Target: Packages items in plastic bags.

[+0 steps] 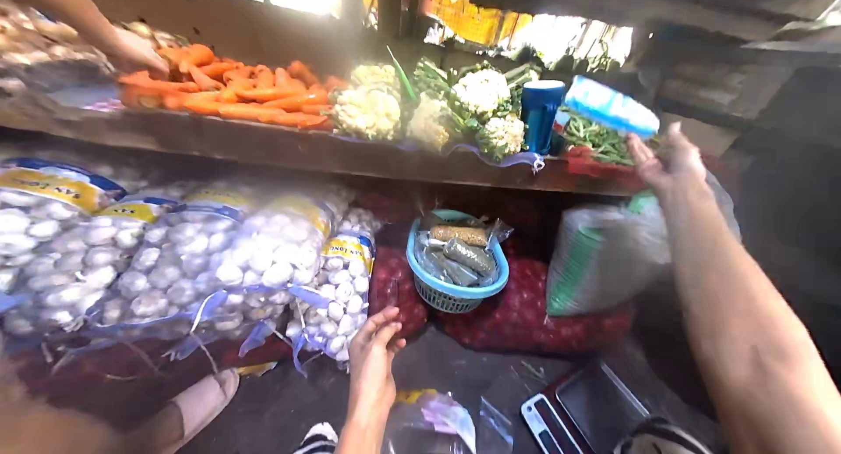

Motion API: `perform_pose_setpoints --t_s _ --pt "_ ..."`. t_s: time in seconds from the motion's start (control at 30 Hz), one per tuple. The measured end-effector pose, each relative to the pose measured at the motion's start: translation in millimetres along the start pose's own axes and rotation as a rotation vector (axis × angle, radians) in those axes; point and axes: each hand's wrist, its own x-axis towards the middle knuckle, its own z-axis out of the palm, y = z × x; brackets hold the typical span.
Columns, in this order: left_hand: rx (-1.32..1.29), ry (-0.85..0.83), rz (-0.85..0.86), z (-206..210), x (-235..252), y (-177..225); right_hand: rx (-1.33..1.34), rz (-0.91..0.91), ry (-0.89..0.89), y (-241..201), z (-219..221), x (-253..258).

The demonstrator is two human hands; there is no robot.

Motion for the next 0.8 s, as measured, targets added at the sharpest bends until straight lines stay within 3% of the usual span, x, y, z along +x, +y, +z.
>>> perform_pose_setpoints --t_s 0.1,0.17,0.3,0.43,0.53,0.63,0.8 --pt "0.036 -0.006 0.008 -4 -4 9 -0.215 -0.039 0.024 4 -17 -2" --pt "0.059 0.001 -0.007 -11 -9 12 -0.467 -0.093 -0.100 34 -29 -21" --pt "0.153 -0.066 -0.029 -33 -14 6 -0.714 0.109 -0.350 128 -56 -135" --pt "0.175 -0.072 -0.050 -44 -18 5 -0.342 0.550 -0.449 231 -114 -244" --pt "0.185 -0.062 -0.052 -48 -22 6 -0.239 0.746 -0.268 307 -157 -286" --pt "0.204 -0.099 -0.061 -48 -30 4 -0.739 0.860 -0.240 373 -213 -316" --pt "0.305 -0.188 -0.068 -42 -36 -3 -1.707 0.829 -0.774 433 -279 -359"
